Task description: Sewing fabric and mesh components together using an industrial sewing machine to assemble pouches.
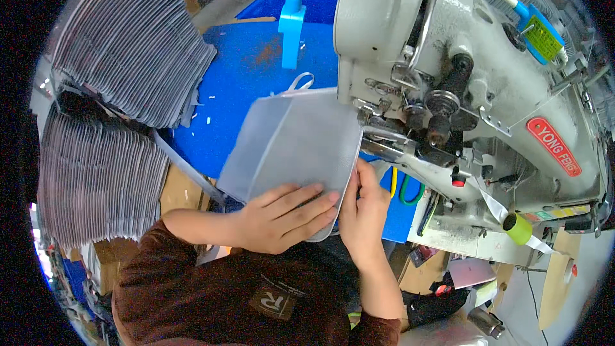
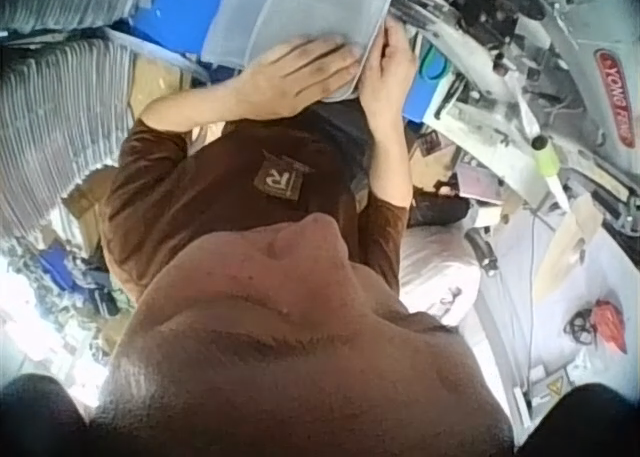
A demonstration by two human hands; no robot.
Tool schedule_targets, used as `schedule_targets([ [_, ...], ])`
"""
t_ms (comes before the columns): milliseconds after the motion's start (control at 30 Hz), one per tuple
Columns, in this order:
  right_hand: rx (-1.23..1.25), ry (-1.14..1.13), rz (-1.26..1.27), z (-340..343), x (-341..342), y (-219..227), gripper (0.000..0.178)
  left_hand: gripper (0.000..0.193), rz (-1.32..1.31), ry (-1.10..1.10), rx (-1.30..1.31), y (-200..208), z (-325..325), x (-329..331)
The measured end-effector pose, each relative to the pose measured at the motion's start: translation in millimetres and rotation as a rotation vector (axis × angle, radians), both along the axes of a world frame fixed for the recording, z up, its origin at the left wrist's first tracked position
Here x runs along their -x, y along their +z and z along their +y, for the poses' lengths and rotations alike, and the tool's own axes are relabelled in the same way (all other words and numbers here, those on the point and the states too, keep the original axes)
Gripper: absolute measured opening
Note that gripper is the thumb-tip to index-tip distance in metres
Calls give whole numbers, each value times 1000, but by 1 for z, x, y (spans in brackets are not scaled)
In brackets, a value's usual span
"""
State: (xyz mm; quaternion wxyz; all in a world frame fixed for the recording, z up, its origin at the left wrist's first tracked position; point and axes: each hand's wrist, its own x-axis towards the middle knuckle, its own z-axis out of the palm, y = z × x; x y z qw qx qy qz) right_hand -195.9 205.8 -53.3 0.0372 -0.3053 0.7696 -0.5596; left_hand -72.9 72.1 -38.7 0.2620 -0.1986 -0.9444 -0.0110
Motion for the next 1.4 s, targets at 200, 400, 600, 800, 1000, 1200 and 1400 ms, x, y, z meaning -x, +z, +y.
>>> schedule_targets([
  [200,60,26,-184,0,0,2,28,40,-45,-61,133,26,-19,23],
  [400,149,74,-319,3,-1,-5,32,42,12,-103,187,28,-43,51],
  [600,176,94,-296,-4,7,-3,32,21,24,-134,157,27,-60,79],
  [800,61,86,-256,-7,13,0,31,34,131,-144,115,4,-80,94],
  [1000,45,86,-225,-8,12,5,30,50,-104,2,255,-2,-98,79],
  [1200,57,15,-168,-9,13,1,27,50,-36,-6,347,27,-76,72],
  [1400,-76,-46,-67,-6,17,-6,28,50,-183,123,270,43,-16,68],
])
